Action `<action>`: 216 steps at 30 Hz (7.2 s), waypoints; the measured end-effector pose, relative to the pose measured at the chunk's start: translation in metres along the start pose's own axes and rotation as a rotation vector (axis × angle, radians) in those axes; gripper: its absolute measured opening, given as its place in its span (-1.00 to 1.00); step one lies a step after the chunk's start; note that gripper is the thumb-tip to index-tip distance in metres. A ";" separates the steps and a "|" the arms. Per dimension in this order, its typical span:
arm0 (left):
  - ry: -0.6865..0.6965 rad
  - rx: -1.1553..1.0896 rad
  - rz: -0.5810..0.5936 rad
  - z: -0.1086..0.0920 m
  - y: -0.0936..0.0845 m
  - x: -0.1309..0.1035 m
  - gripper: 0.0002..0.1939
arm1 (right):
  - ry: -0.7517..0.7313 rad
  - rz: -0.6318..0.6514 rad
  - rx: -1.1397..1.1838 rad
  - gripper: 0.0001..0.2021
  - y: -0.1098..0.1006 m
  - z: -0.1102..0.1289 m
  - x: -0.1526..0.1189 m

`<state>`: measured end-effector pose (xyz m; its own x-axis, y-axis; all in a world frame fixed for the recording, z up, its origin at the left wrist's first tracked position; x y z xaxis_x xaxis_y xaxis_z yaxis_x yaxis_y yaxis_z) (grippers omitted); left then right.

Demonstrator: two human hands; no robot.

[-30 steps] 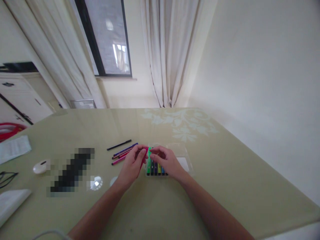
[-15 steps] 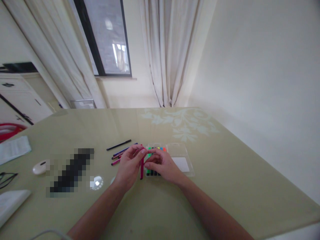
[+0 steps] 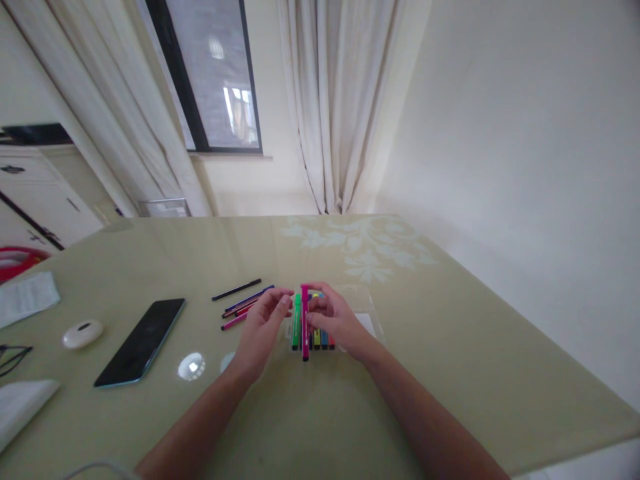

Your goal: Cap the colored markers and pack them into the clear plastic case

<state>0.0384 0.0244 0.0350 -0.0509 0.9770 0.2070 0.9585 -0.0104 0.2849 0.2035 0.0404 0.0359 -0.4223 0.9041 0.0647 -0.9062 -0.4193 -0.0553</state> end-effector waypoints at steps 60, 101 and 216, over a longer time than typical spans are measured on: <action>0.255 1.415 0.135 -0.005 -0.019 0.005 -0.73 | 0.004 -0.282 -1.192 -0.82 -0.060 0.000 0.004; 0.584 0.614 0.375 -0.002 0.017 -0.024 -0.76 | 0.057 -0.378 0.073 -0.63 -0.051 -0.015 0.012; 0.403 1.135 0.694 0.017 0.026 -0.033 -0.47 | 0.092 -0.340 -0.372 -0.73 -0.079 -0.026 0.015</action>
<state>0.0696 -0.0043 0.0197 0.6335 0.7134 0.2995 0.5123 -0.0966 -0.8533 0.2690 0.0890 0.0151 -0.0864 0.9948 0.0537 -0.9153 -0.0580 -0.3985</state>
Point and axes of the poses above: each hand's wrist, its own x-axis towards the middle knuckle, its own y-axis out of the palm, z = x × y, the point moved 4 cm from there along x, towards the middle knuckle, and after that the axes turned 15 degrees about -x, right-handed, at the moved point
